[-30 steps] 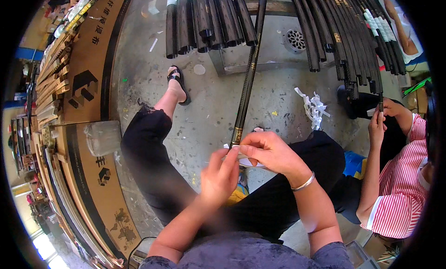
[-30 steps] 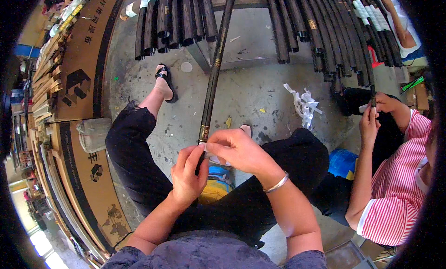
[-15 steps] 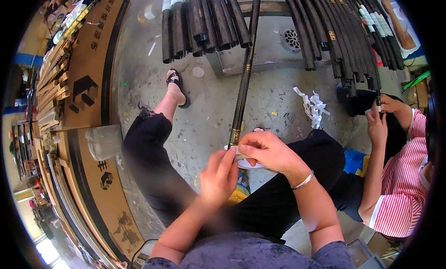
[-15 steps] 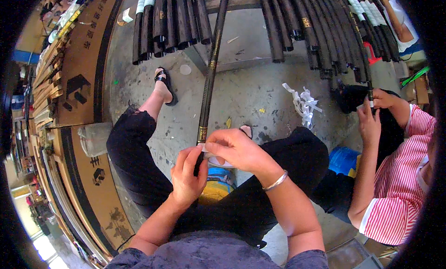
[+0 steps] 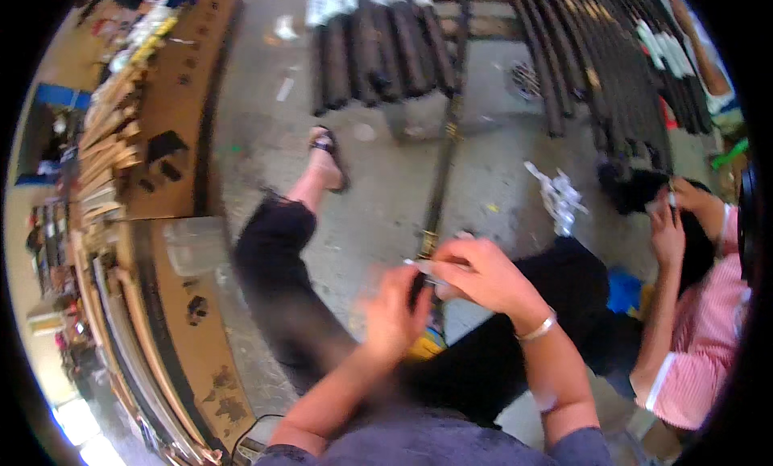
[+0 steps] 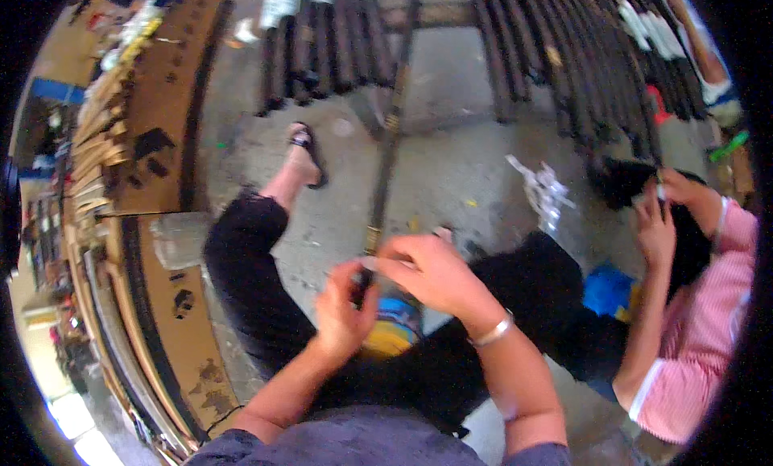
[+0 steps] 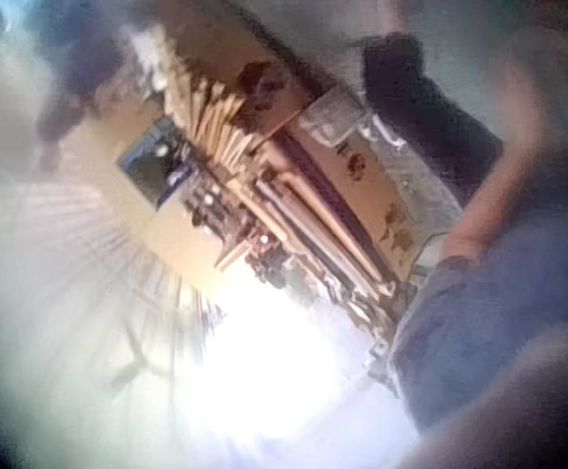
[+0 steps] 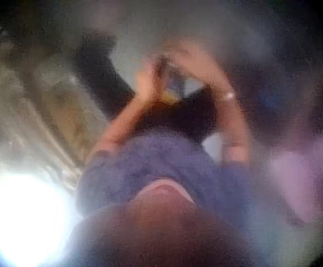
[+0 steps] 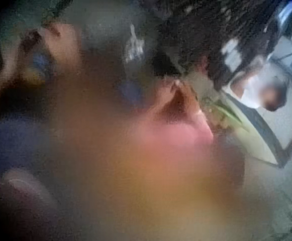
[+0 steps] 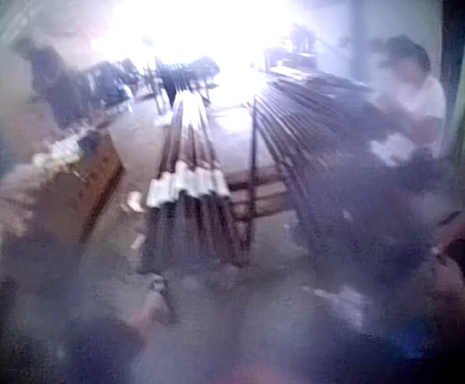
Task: The person wraps white tape around sections of long, dark fishing rods. They pull a length of tape from a roll, wrap it tightly around a specific part of the rod, and smooth it down by hand before moving to the next rod.
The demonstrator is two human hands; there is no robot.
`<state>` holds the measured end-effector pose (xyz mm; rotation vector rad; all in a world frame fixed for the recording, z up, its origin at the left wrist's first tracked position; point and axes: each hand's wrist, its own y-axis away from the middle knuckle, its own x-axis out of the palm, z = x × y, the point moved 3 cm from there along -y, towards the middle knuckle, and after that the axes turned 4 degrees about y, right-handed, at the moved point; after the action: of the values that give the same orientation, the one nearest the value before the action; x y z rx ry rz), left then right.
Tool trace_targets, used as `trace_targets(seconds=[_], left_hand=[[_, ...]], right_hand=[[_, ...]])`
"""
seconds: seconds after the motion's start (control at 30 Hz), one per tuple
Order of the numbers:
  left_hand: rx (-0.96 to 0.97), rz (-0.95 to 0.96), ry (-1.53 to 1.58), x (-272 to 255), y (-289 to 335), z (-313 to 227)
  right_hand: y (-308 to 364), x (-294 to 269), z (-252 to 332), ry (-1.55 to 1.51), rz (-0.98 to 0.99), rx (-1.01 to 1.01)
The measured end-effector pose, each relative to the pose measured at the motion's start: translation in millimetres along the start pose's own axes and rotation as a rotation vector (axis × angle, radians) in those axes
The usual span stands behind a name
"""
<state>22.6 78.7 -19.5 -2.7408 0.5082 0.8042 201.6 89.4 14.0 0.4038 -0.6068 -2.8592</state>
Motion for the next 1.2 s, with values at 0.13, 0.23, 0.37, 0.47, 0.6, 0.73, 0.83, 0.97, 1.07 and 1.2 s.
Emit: trace_targets(seconds=[0.13,0.23,0.37,0.47,0.6,0.73,0.83,0.97,1.07,1.2], left_hand=[[-0.189,0.07,0.14,-1,-2,-3],[-0.181,0.128,0.318,-5,-9,3],[-0.153,0.155,0.391,-12,-13,-10],[-0.195,0.177,0.384,-7,-15,-9],[-0.189,0.206,0.454,-2,-14,-6],[-0.215,0.197,0.505,-3,-11,-6],[-0.203,0.211,0.509,-2,-10,-8],[-0.242,0.21,0.526,-4,-11,-9],[-0.187,0.184,0.505,-3,-12,-10],[-0.202,0.176,0.47,-3,-13,-13]], right_hand=[[10,4,-6,-0.109,-0.021,0.028],[14,4,-4,-0.138,-0.011,-0.009],[15,8,4,0.022,-0.042,-0.112],[18,6,2,0.131,-0.069,-0.206],[22,3,11,0.043,-0.034,-0.127],[23,2,12,0.065,-0.036,-0.123],[23,3,8,0.115,-0.04,-0.135],[24,1,8,0.147,-0.039,-0.183],[24,2,-4,-0.034,0.018,-0.065],[24,2,-3,-0.09,0.048,0.054]])
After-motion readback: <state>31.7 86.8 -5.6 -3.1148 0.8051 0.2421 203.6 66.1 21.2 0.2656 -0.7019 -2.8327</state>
